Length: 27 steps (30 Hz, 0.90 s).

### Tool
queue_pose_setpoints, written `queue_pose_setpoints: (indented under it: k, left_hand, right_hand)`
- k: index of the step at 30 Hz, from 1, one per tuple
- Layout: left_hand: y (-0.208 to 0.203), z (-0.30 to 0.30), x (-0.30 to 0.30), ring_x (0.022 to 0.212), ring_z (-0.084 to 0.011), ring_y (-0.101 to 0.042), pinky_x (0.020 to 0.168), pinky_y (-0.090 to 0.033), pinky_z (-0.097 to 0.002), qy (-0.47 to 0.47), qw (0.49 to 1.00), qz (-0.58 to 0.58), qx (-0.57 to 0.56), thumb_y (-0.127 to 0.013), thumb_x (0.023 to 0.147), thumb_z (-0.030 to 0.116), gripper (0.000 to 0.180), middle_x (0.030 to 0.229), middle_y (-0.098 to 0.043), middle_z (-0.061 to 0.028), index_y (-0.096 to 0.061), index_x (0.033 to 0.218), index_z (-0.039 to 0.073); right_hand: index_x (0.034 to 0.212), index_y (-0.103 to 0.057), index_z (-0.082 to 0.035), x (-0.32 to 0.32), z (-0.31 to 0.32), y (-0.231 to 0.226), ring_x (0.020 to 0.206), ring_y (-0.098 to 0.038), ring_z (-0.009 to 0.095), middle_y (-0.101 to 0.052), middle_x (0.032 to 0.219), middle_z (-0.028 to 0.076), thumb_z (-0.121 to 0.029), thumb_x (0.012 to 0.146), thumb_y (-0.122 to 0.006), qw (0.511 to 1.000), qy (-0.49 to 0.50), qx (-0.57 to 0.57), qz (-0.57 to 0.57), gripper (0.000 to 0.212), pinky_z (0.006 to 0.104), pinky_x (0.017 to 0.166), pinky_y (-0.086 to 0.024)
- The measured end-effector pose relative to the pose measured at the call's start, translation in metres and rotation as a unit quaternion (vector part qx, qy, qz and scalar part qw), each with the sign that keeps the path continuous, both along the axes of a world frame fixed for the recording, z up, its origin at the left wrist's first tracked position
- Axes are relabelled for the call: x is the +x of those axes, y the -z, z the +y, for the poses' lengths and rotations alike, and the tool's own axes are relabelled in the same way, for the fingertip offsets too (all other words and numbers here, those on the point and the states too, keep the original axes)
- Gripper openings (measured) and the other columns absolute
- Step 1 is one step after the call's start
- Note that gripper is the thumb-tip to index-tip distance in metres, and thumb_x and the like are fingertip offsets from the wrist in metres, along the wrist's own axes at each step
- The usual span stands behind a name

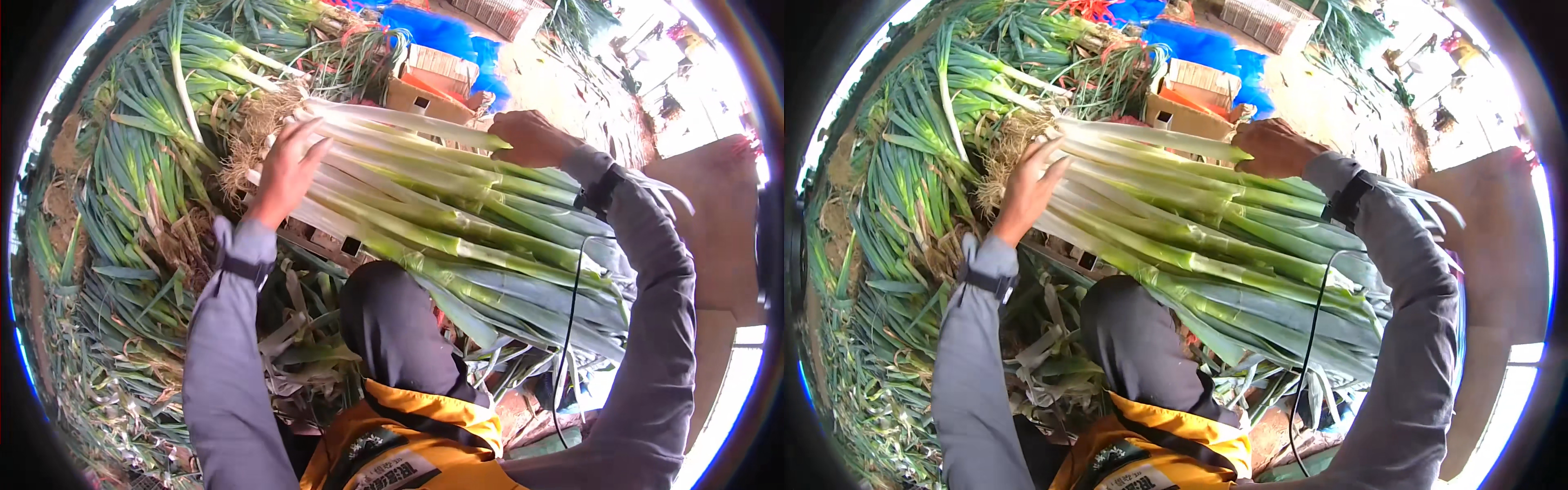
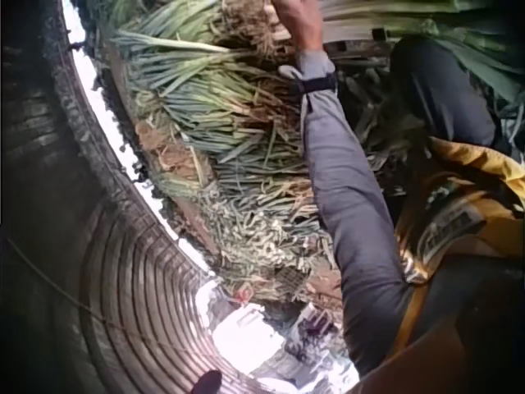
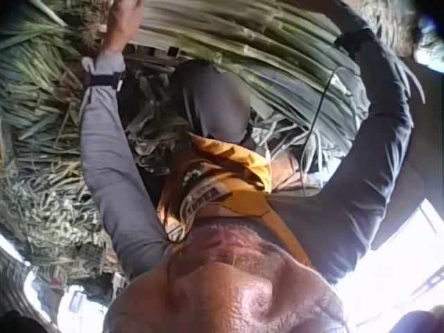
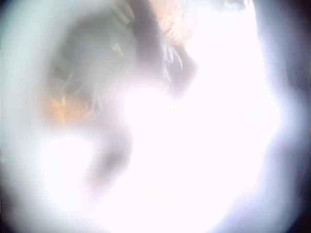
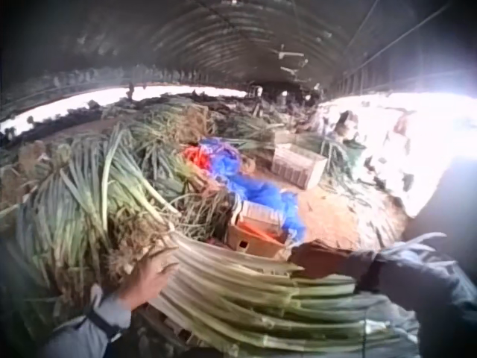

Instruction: The recorder is peeling the outer skin layers off green onions (leeks) and stacking them.

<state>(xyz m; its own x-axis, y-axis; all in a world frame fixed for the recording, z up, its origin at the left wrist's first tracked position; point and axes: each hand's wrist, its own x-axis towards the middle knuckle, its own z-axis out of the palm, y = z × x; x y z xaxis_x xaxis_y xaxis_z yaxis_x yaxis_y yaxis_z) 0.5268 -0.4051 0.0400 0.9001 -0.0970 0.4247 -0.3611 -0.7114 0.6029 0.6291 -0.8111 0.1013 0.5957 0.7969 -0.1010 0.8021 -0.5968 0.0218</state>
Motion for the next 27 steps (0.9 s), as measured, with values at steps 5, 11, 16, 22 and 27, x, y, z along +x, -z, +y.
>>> queue_pose_setpoints:
  k: [5,11,16,22,27]
  left_hand:
    - [0.032,-0.015,0.065,0.117,-0.0355,-0.056,0.101,-0.044,-0.0405,0.011,0.998,0.011,0.056,-0.06,0.096,0.034,0.049,0.127,-0.057,-0.0199,-0.057,0.131,0.0]
    - [0.065,-0.02,0.072,0.115,-0.0346,-0.055,0.102,-0.043,-0.0425,-0.02,0.978,0.019,0.207,-0.056,0.097,0.035,0.047,0.127,-0.056,-0.0166,-0.055,0.136,0.009]
    - [0.06,-0.019,0.072,0.114,-0.035,-0.052,0.102,-0.042,-0.044,-0.01,0.973,0.024,0.228,-0.055,0.097,0.034,0.047,0.126,-0.055,-0.0151,-0.052,0.139,0.013]
    - [0.065,-0.018,0.072,0.114,-0.0335,-0.051,0.102,-0.042,-0.0437,-0.019,0.973,0.017,0.228,-0.057,0.097,0.03,0.045,0.126,-0.054,-0.0146,-0.053,0.138,0.012]
    - [0.069,-0.017,0.074,0.118,-0.0345,-0.051,0.103,-0.041,-0.0449,-0.025,0.967,0.017,0.254,-0.055,0.098,0.032,0.045,0.131,-0.052,-0.015,-0.053,0.139,0.013]
  right_hand:
    - [0.103,-0.067,-0.003,0.011,0.021,0.027,0.096,-0.063,0.037,-0.066,0.094,0.019,-0.043,0.091,-0.063,0.99,0.087,-0.025,0.108,0.042,0.0456,0.086,-0.047]
    - [0.102,-0.068,-0.003,0.011,0.014,0.04,0.09,-0.065,0.036,-0.067,0.092,0.018,-0.045,0.093,-0.06,0.979,0.119,0.044,0.158,0.043,0.0454,0.083,-0.049]
    - [0.097,-0.07,-0.001,0.014,0.017,0.002,0.089,-0.065,0.036,-0.068,0.09,0.02,-0.053,0.09,-0.06,0.97,0.152,-0.02,0.191,0.053,0.0463,0.083,-0.049]
    - [0.103,-0.071,-0.005,0.002,-0.03,-0.011,0.094,-0.064,0.03,-0.069,0.097,0.014,-0.057,0.095,-0.051,0.958,0.192,-0.164,0.136,0.056,0.0441,0.088,-0.048]
    - [0.078,-0.067,-0.001,-0.031,-0.028,0.012,0.066,-0.064,0.038,-0.062,0.066,0.022,-0.053,0.098,-0.049,0.973,0.198,-0.085,0.078,0.059,0.0472,0.065,-0.049]
